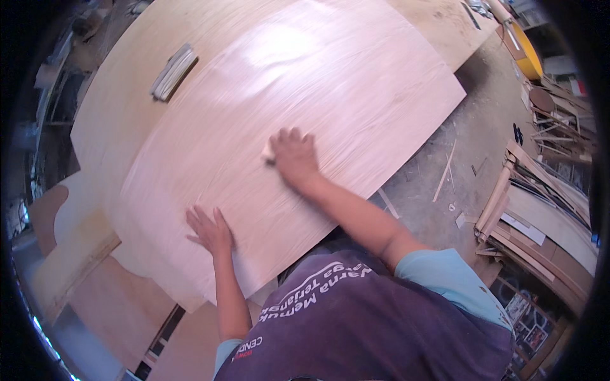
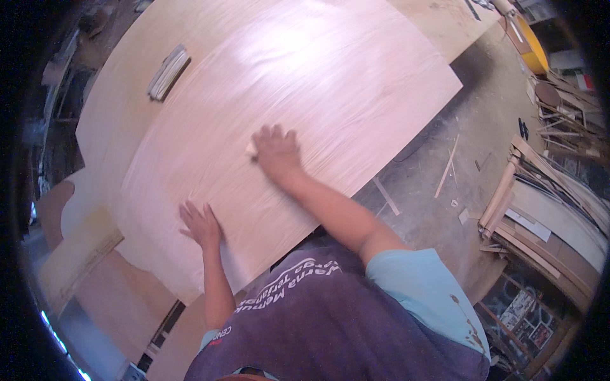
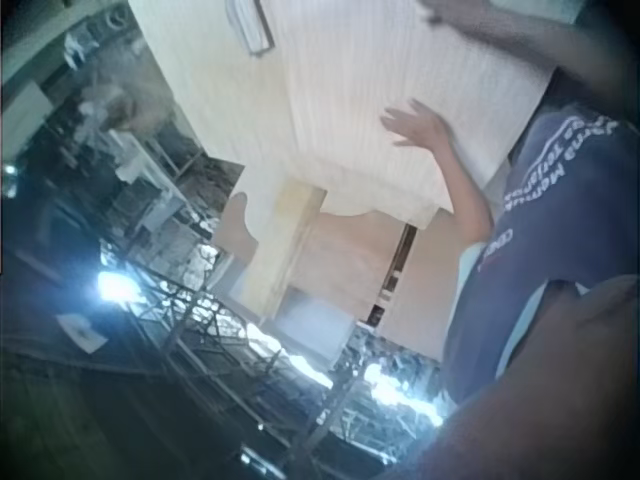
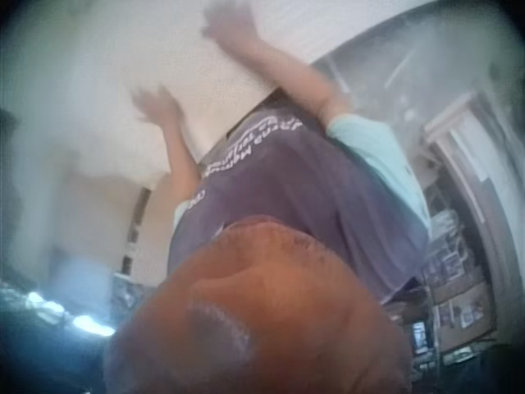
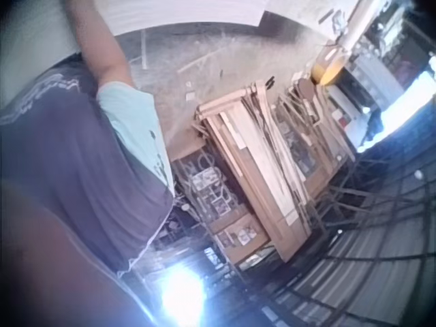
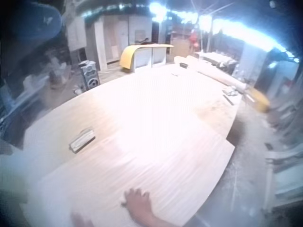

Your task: The person sands the surface of a wood panel with a sanding block and then uses a utility knife to trim excess laminate material from the edges.

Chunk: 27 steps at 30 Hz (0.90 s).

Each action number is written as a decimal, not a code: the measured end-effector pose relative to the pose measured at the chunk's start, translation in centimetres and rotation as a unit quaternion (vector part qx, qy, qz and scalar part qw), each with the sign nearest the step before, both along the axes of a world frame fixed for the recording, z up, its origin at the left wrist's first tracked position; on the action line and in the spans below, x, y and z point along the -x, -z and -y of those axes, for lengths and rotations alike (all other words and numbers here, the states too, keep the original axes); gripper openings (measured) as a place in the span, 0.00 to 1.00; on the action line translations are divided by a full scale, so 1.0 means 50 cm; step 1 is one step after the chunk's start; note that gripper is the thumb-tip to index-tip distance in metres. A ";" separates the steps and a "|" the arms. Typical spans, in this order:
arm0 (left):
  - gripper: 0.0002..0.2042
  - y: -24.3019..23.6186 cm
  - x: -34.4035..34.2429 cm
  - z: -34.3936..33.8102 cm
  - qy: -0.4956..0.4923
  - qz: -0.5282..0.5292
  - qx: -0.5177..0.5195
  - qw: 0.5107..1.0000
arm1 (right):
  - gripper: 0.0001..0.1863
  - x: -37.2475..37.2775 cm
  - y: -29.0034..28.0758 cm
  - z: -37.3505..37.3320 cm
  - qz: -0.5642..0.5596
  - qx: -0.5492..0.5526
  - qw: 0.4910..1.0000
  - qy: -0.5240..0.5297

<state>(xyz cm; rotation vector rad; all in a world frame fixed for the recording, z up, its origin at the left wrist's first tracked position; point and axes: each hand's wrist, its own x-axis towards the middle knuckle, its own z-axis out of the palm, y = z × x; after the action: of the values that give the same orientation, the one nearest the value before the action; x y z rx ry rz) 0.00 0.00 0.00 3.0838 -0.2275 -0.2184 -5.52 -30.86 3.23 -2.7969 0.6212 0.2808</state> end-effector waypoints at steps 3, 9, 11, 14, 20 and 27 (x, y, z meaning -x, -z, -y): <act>0.36 -0.013 0.019 -0.082 0.034 0.055 -0.025 0.998 | 0.25 0.046 0.025 0.166 0.009 0.027 0.990 0.141; 0.33 0.070 0.040 -0.007 0.027 0.102 0.036 0.994 | 0.26 0.073 -0.005 0.706 0.037 0.089 0.963 0.252; 0.33 0.052 0.037 -0.002 0.021 0.098 0.039 0.994 | 0.26 0.089 0.019 0.824 0.052 0.110 0.958 0.258; 0.33 0.051 0.038 -0.009 0.006 0.103 0.046 0.994 | 0.23 0.096 0.055 0.974 0.088 0.139 0.947 0.277; 0.33 0.088 0.023 -0.006 0.040 0.116 0.052 0.991 | 0.25 0.235 0.037 1.121 0.086 0.203 0.916 0.335; 0.33 0.071 0.036 0.012 0.034 0.109 0.052 0.992 | 0.25 0.136 0.049 0.174 0.086 -0.049 0.992 0.072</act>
<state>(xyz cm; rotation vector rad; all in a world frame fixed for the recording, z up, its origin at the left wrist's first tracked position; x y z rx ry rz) -1.81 -0.61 -3.54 2.9947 -0.3400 0.1259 -12.32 -39.54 0.79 -2.6310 0.7424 0.0389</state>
